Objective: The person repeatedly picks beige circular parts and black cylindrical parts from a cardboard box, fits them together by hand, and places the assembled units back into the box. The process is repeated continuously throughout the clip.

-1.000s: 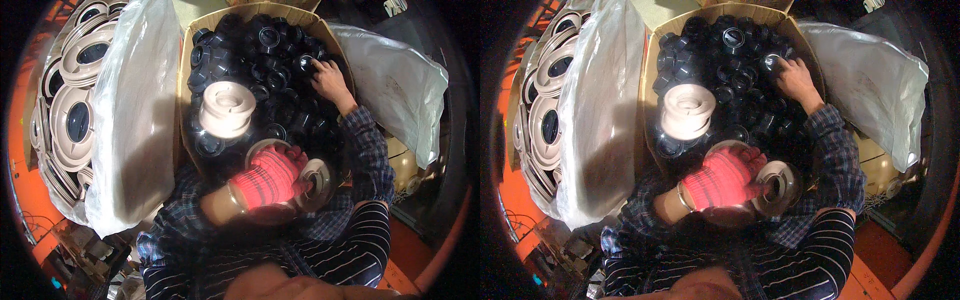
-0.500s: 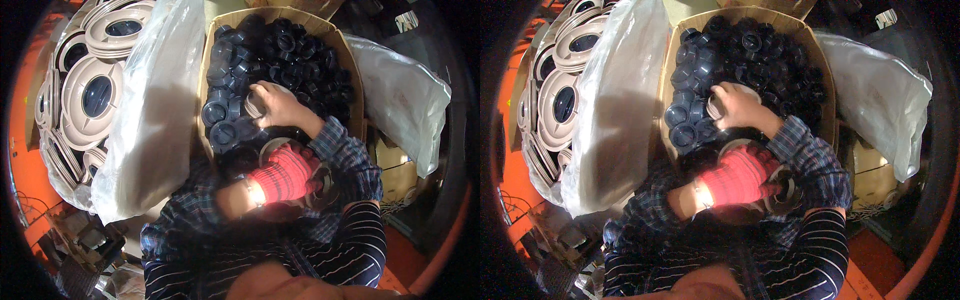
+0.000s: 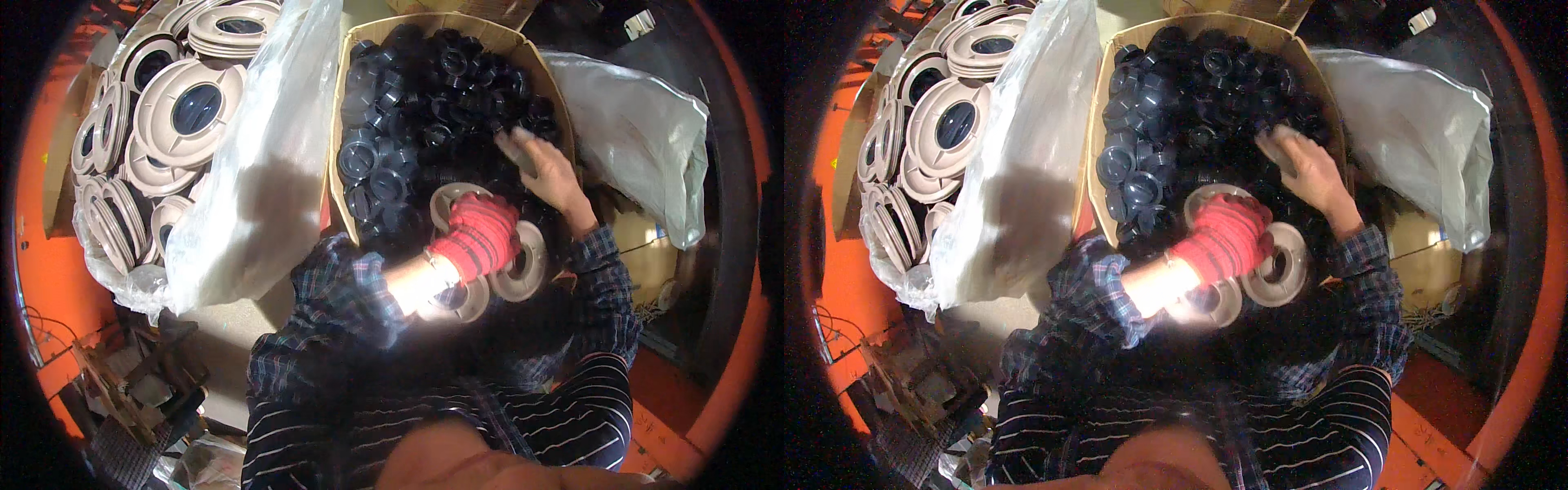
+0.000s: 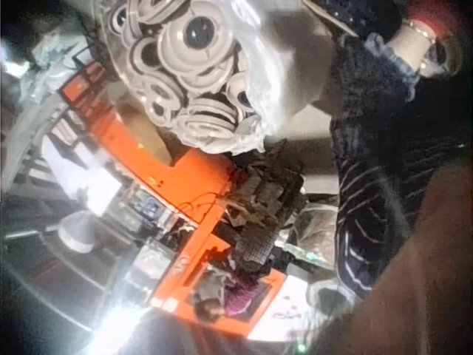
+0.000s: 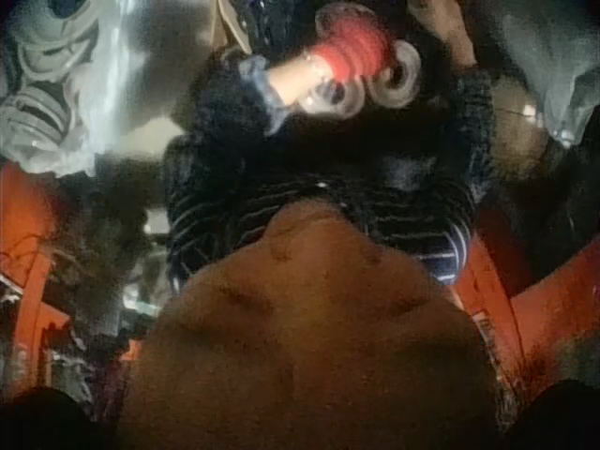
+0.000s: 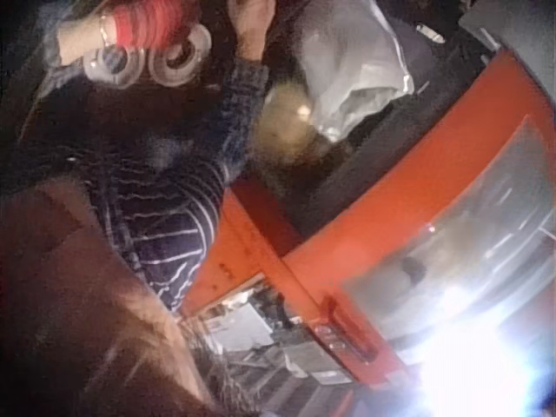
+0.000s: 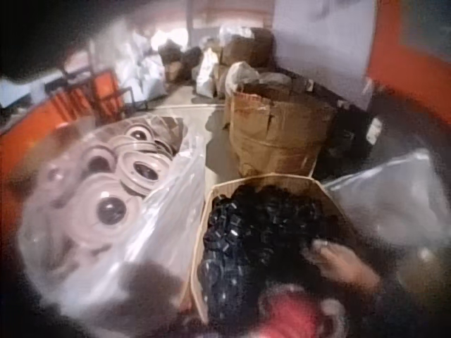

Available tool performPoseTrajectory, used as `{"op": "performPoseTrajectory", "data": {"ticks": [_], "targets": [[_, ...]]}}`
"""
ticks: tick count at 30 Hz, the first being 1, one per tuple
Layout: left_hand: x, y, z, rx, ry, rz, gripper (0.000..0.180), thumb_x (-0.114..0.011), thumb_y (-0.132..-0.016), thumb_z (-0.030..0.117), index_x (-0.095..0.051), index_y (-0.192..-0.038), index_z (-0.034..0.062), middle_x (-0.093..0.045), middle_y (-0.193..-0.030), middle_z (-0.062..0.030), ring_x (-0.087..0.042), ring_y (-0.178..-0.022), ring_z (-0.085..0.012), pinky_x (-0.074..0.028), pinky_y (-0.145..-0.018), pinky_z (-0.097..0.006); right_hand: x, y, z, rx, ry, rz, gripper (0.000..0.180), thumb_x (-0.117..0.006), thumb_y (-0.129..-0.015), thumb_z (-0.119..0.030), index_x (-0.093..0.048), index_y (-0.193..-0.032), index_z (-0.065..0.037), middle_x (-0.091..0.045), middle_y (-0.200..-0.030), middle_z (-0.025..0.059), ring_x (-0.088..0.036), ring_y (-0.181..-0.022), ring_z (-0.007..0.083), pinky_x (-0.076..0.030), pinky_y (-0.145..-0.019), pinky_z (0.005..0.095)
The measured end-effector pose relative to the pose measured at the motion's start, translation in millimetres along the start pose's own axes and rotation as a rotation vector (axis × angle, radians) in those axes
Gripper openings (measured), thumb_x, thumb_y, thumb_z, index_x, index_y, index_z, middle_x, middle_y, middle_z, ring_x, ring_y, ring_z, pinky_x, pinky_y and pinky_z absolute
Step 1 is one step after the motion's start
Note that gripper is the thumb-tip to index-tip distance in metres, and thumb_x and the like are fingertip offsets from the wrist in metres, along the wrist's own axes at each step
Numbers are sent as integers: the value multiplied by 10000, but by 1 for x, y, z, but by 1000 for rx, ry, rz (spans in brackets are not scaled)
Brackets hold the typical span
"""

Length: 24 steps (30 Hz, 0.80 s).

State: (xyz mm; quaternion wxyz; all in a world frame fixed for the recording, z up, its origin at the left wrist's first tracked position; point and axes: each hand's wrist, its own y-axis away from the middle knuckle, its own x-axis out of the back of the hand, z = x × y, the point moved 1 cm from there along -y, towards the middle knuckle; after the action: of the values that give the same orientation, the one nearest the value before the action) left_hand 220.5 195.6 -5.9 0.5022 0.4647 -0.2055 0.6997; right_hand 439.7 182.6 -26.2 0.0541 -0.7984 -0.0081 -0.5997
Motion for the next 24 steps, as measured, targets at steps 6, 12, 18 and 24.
{"op": "performPoseTrajectory", "data": {"ticks": [6,12,18,24], "targets": [[30,10,-27,317,345,316,315,-649,-933,366,-657,-1123,115,-722,-1031,-212,-713,-944,-366,-564,-768,-489,-1,16,-21,-112,-155,-56,413,-791,-795,-174,-720,-1180,-44,-672,-1259,194,-613,-1217,392,-494,-1026,447],[95,113,-90,-13,744,1061,320,-756,-888,117,-702,-1200,74,-699,-1155,-142,-676,-1055,-257,-532,-924,-351,-58,-58,-69,-335,-300,-297,552,-731,-883,-485,-710,-1180,-21,-711,-1215,224,-686,-1119,380,-531,-932,444],[47,235,-95,149,1650,949,398,-667,-944,160,-594,-1310,22,-644,-1231,-152,-670,-1090,-278,-565,-928,-399,-113,-69,-70,-308,-196,-364,592,-777,-804,-411,-696,-1216,7,-697,-1201,264,-668,-1129,409,-530,-963,454],[-2,239,-61,336,1853,868,607,-586,-1014,369,-438,-1495,29,-627,-1307,-183,-686,-1011,-250,-616,-845,-408,-31,-24,-81,-356,-199,375,376,-688,-884,-169,-679,-1232,-25,-702,-1150,226,-680,-1069,387,-539,-936,437]]}}
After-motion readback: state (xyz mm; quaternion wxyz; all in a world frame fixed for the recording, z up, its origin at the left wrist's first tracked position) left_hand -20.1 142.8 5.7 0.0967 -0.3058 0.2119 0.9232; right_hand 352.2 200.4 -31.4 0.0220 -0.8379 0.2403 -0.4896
